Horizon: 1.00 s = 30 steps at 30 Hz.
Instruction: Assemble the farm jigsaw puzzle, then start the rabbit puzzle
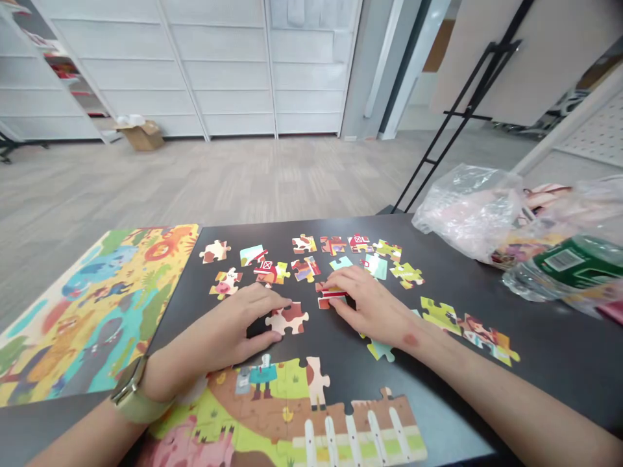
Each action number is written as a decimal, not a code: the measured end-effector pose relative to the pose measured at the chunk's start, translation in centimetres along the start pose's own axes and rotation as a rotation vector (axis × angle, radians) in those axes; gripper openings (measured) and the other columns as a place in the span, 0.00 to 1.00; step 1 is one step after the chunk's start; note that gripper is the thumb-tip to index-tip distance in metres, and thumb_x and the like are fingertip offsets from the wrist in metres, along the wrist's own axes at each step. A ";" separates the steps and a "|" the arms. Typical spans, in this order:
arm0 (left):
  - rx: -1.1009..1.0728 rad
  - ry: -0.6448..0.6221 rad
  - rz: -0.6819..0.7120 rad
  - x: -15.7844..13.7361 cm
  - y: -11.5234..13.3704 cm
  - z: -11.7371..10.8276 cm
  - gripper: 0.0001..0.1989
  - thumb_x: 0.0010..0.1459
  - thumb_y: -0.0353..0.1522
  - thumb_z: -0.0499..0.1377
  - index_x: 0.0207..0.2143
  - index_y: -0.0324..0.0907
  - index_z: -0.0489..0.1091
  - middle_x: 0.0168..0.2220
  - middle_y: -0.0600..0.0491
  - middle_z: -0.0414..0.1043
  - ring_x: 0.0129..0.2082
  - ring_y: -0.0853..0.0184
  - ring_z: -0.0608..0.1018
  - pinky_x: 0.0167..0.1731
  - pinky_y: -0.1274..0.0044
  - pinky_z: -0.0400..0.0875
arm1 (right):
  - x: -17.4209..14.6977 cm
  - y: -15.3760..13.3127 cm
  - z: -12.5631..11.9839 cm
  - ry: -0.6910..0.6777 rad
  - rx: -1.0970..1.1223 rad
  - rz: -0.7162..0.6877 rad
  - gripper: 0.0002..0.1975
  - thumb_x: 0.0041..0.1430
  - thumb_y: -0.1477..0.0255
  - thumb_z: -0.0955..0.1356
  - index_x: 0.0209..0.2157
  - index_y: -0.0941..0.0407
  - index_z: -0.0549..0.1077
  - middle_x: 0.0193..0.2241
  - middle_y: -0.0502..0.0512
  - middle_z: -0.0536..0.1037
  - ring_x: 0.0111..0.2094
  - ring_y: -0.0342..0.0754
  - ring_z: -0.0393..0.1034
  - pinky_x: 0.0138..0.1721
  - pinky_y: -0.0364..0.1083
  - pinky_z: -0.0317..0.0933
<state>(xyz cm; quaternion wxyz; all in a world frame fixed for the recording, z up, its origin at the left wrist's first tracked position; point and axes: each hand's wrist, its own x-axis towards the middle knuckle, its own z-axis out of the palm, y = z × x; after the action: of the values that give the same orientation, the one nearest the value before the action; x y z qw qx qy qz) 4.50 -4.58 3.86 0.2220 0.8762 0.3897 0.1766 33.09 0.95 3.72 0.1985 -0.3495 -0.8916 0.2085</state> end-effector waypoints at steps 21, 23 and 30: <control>0.062 -0.012 0.062 0.2 0.0 0.4 0.10 0.69 0.33 0.58 0.51 0.45 0.73 0.53 0.46 0.73 0.52 0.58 0.75 0.51 0.66 0.70 | 0.2 0.6 0.2 0.074 0.008 -0.011 0.11 0.65 0.79 0.65 0.45 0.55 0.76 0.47 0.60 0.78 0.49 0.53 0.72 0.52 0.55 0.66; 0.055 -0.020 0.066 0.2 0.0 0.4 0.10 0.69 0.33 0.58 0.51 0.45 0.73 0.52 0.47 0.73 0.52 0.58 0.75 0.51 0.65 0.70 | 1.4 1.3 0.1 0.142 -0.013 0.002 0.11 0.66 0.77 0.64 0.44 0.56 0.76 0.50 0.61 0.77 0.53 0.54 0.71 0.55 0.56 0.65; 0.039 0.013 0.119 -0.1 -0.1 0.5 0.15 0.67 0.31 0.57 0.55 0.47 0.71 0.54 0.46 0.72 0.53 0.56 0.74 0.53 0.66 0.71 | 10.0 3.3 -0.2 -0.070 -0.168 0.036 0.11 0.64 0.73 0.66 0.45 0.57 0.77 0.47 0.58 0.81 0.49 0.53 0.73 0.50 0.50 0.62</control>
<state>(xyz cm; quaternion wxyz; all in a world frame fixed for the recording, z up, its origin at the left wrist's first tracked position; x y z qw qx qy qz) 4.57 -4.69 3.37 0.1914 0.9007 0.3417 0.1878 28.22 10.25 4.32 0.1334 -0.3733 -0.9060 0.1487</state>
